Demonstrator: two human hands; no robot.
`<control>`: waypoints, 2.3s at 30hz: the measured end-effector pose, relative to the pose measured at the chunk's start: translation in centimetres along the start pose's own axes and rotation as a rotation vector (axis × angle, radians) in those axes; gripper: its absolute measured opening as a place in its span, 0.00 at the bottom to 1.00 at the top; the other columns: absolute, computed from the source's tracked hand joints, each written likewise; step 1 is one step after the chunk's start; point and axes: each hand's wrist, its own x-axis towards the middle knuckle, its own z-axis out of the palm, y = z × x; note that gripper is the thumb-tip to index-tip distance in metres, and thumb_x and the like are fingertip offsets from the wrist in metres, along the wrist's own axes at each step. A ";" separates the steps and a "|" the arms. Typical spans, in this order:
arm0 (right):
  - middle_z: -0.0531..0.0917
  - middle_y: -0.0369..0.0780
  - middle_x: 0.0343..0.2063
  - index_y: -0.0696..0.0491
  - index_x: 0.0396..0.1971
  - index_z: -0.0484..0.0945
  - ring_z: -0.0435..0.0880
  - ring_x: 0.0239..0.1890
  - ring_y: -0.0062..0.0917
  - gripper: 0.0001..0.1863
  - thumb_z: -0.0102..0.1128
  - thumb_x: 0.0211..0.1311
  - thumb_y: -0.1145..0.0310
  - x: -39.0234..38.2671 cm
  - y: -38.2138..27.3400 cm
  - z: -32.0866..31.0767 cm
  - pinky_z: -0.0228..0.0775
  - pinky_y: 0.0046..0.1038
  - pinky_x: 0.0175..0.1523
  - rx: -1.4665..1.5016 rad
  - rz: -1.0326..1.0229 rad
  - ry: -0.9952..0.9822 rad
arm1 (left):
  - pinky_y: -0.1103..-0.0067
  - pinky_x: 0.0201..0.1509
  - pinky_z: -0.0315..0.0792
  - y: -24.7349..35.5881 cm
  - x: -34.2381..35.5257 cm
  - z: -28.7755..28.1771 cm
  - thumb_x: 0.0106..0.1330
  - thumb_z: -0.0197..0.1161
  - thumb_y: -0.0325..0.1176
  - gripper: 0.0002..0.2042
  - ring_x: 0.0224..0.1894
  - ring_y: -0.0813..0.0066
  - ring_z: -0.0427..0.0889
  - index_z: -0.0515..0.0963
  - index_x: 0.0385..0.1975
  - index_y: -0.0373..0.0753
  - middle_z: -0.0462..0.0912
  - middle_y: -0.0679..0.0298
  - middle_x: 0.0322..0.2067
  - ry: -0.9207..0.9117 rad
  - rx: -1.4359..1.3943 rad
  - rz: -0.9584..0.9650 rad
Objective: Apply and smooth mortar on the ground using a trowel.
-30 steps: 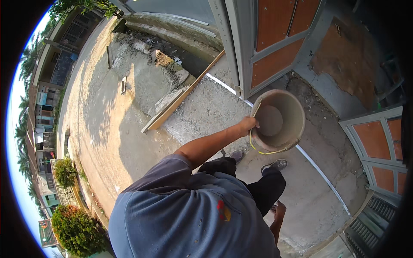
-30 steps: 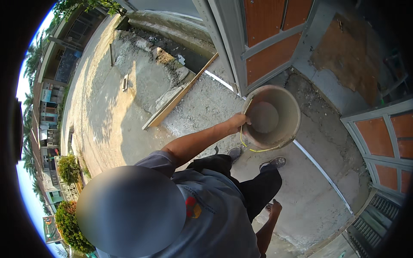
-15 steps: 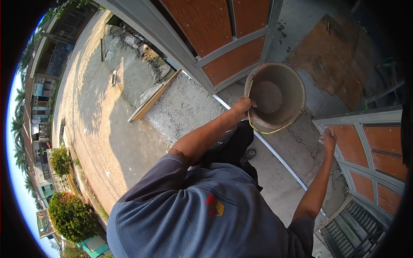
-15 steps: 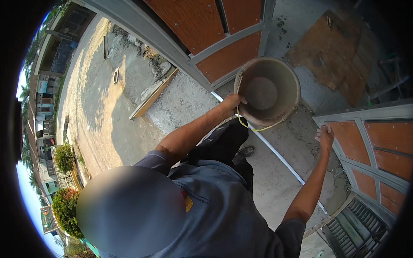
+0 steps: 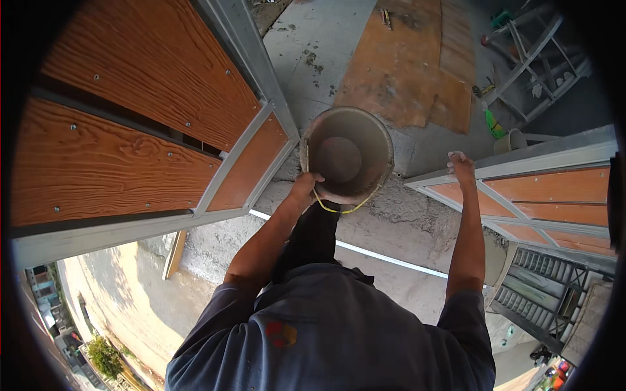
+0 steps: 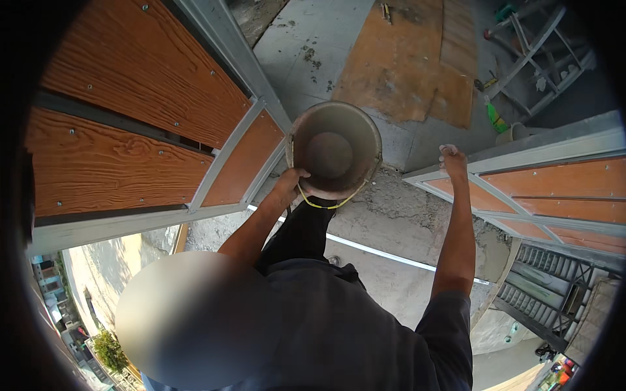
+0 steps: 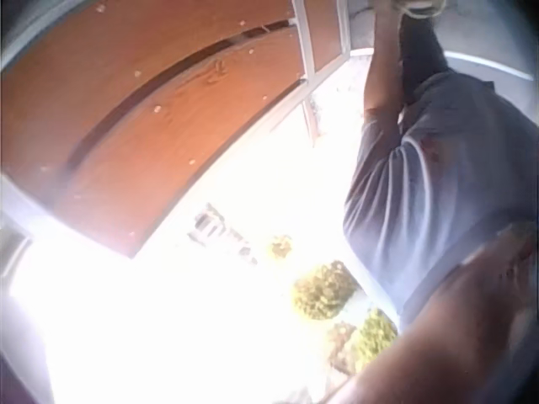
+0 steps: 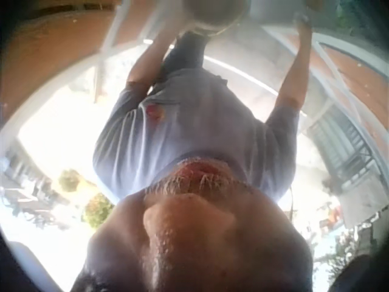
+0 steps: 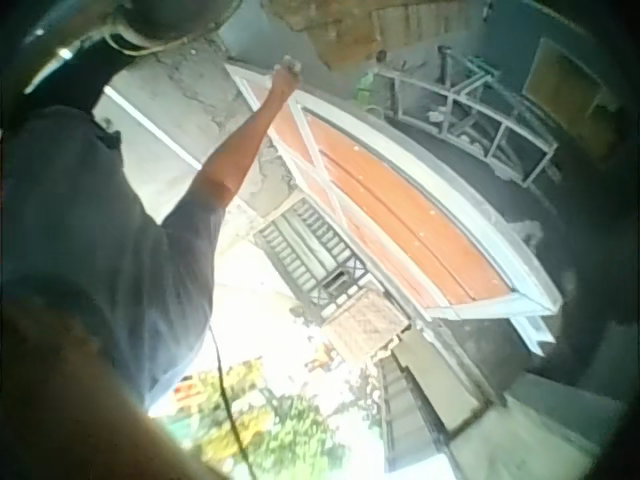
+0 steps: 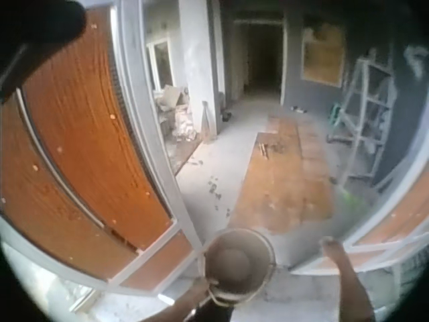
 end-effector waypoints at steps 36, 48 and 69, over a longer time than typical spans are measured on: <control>0.80 0.49 0.28 0.57 0.45 0.72 0.80 0.25 0.35 0.19 0.53 0.60 0.60 57.7 -21.2 12.3 0.78 0.39 0.28 -0.128 0.389 -0.400 | 0.66 0.31 0.78 48.7 34.9 6.7 0.54 0.54 0.23 0.14 0.31 0.62 0.77 0.67 0.41 0.25 0.73 0.55 0.33 0.438 -0.522 0.264; 0.80 0.48 0.28 0.55 0.45 0.73 0.82 0.27 0.35 0.17 0.53 0.60 0.60 75.8 -41.6 28.7 0.77 0.36 0.27 -0.269 0.317 -0.549 | 0.66 0.20 0.75 64.9 49.5 -2.3 0.54 0.53 0.24 0.10 0.19 0.62 0.74 0.67 0.34 0.26 0.71 0.57 0.22 0.526 -0.676 0.309; 0.81 0.49 0.32 0.59 0.44 0.74 0.82 0.27 0.35 0.19 0.55 0.61 0.59 106.4 -73.4 57.0 0.78 0.34 0.29 -0.539 0.318 -0.728 | 0.68 0.25 0.77 102.1 73.2 -15.7 0.54 0.54 0.23 0.12 0.21 0.65 0.75 0.68 0.39 0.30 0.74 0.59 0.27 0.650 -0.820 0.292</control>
